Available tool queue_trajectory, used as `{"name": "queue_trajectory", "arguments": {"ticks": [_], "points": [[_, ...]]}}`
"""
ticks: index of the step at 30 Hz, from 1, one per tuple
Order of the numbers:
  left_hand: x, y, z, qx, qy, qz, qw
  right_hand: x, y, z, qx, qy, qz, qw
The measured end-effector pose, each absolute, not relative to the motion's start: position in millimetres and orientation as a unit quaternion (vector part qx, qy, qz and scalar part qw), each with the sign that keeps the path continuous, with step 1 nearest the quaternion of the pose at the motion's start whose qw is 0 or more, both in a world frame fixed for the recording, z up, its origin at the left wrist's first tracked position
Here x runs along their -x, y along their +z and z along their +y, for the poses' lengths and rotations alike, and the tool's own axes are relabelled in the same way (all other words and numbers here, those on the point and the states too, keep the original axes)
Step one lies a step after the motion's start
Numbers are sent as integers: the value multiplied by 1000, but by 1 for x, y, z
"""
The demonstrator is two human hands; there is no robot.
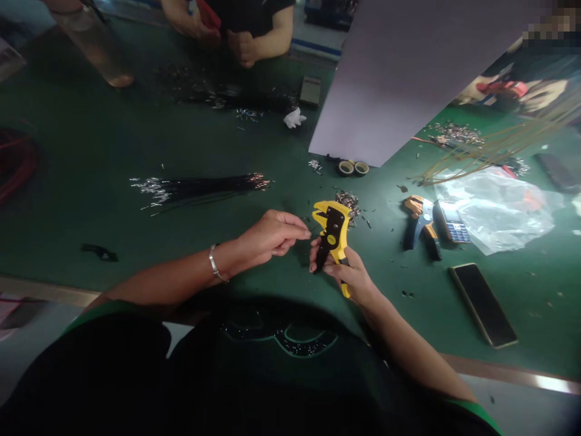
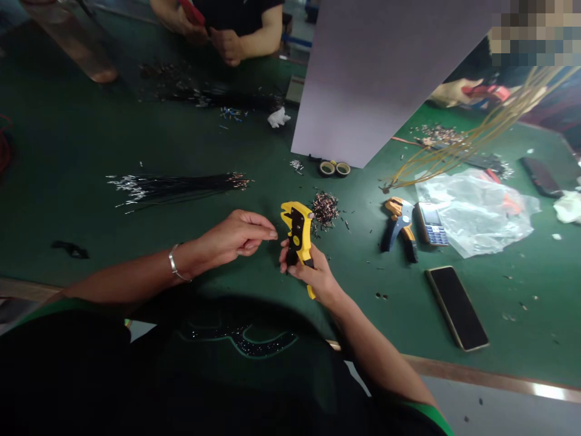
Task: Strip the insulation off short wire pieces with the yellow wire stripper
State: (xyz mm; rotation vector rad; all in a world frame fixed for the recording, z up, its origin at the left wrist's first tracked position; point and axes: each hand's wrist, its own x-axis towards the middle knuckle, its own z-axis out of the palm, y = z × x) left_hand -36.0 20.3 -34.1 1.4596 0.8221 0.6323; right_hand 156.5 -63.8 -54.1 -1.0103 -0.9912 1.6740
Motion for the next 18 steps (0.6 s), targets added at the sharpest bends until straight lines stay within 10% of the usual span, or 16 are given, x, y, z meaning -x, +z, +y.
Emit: {"name": "queue_trajectory", "arguments": {"ticks": [18], "points": [[28, -16, 4, -559, 240, 352, 711, -154, -47, -68, 521, 416, -635, 390]]}}
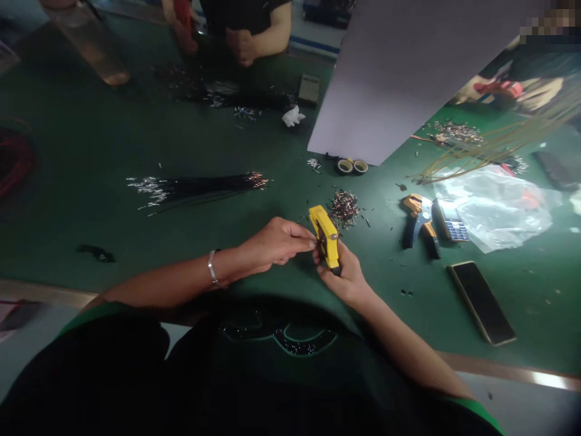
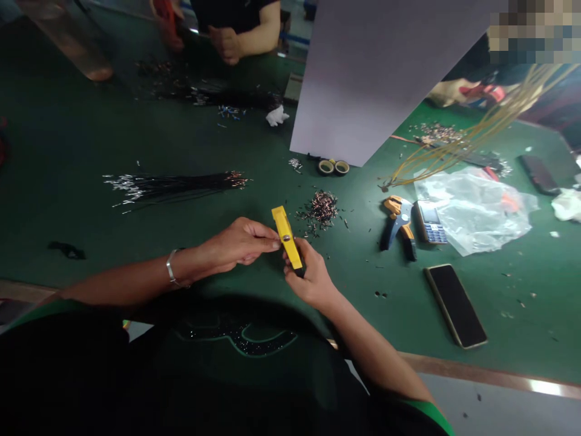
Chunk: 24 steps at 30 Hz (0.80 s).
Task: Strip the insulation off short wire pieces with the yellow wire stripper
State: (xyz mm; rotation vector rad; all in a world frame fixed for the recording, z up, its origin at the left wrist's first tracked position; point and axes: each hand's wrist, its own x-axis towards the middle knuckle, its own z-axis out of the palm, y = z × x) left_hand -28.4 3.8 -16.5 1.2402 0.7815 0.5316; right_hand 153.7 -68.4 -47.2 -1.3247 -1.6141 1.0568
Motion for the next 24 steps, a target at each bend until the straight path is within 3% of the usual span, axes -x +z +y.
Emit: {"name": "queue_trajectory", "arguments": {"ticks": [8, 24], "points": [[29, -11, 1, -580, 225, 364, 693, -156, -55, -71, 523, 161, -760, 351], [31, -7, 2, -561, 216, 385, 700, -160, -52, -75, 502, 90, -803, 308]]}}
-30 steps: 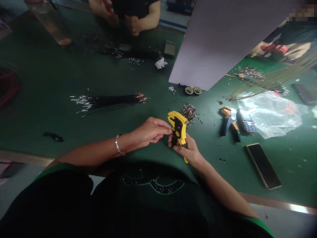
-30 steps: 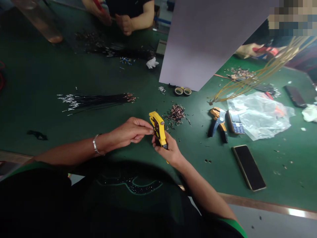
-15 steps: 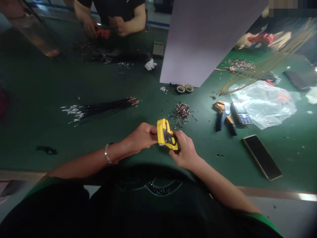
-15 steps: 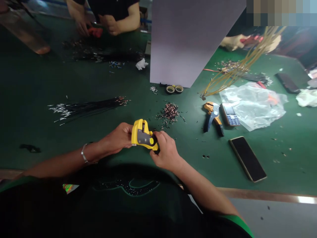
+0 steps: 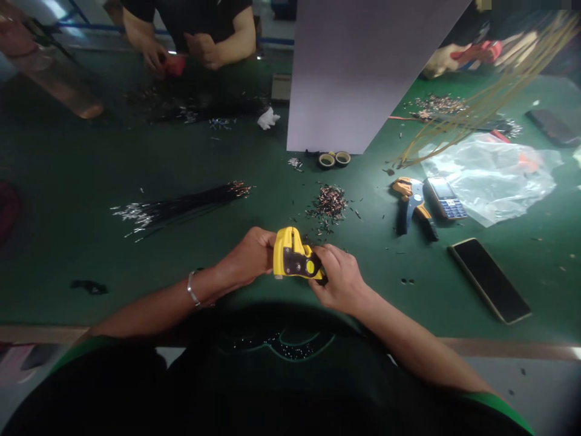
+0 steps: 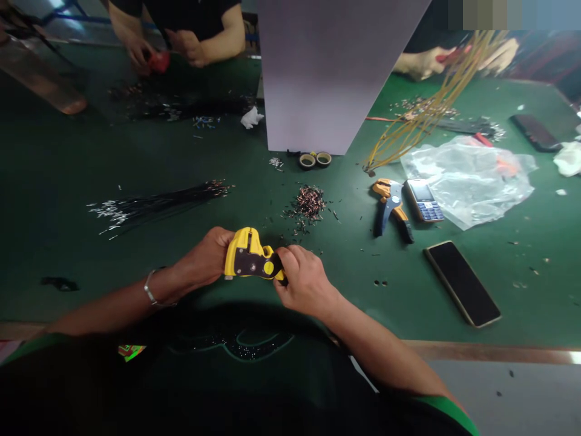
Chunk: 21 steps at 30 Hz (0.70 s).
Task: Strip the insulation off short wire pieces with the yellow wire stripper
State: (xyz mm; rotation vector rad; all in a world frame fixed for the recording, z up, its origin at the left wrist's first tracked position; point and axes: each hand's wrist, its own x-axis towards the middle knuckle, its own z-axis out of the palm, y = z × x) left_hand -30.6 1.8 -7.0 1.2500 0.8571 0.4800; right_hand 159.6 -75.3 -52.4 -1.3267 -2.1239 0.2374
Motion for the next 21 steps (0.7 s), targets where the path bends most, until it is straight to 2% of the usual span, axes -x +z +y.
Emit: {"name": "queue_trajectory", "arguments": {"ticks": [6, 15, 21], "points": [[31, -5, 2, -565, 192, 422, 683, -158, -50, -76, 520, 164, -774, 322], [27, 3, 2, -562, 164, 465, 664, -153, -40, -73, 517, 534, -565, 358], [26, -3, 0, -537, 189, 468, 676, -147, -48, -73, 449, 644, -471, 402]]}}
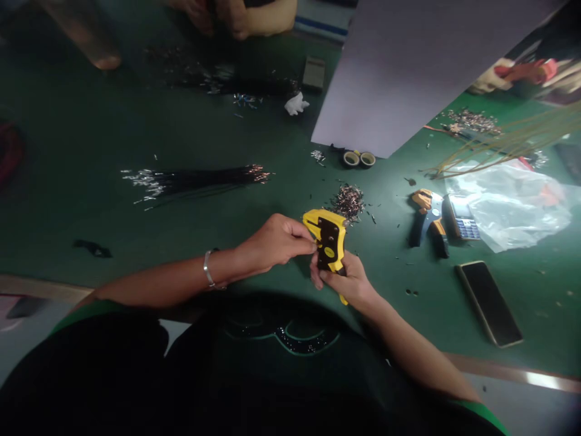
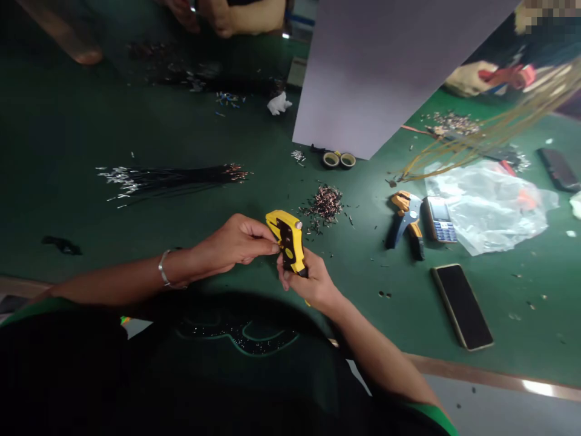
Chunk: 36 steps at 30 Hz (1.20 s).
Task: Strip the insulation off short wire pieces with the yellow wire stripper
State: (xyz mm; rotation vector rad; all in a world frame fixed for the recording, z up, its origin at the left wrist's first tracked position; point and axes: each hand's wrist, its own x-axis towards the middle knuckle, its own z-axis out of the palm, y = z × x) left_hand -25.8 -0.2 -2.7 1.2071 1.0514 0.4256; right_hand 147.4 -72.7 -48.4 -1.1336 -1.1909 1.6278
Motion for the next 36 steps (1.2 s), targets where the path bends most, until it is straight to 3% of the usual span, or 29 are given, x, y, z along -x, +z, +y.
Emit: {"name": "queue_trajectory", "arguments": {"ticks": [7, 15, 24, 36], "points": [[25, -3, -2, -484, 205, 456, 718, -146, -53, -73, 464, 613, -501, 397], [24, -4, -3, -476, 195, 461, 723, -148, -49, -74, 558, 360, -665, 340], [27, -2, 0, -507, 191, 436, 719, -148, -53, -78, 541, 202, -750, 322], [29, 2, 1, -508, 158, 438, 724, -152, -53, -82, 526, 176, -775, 301]]}}
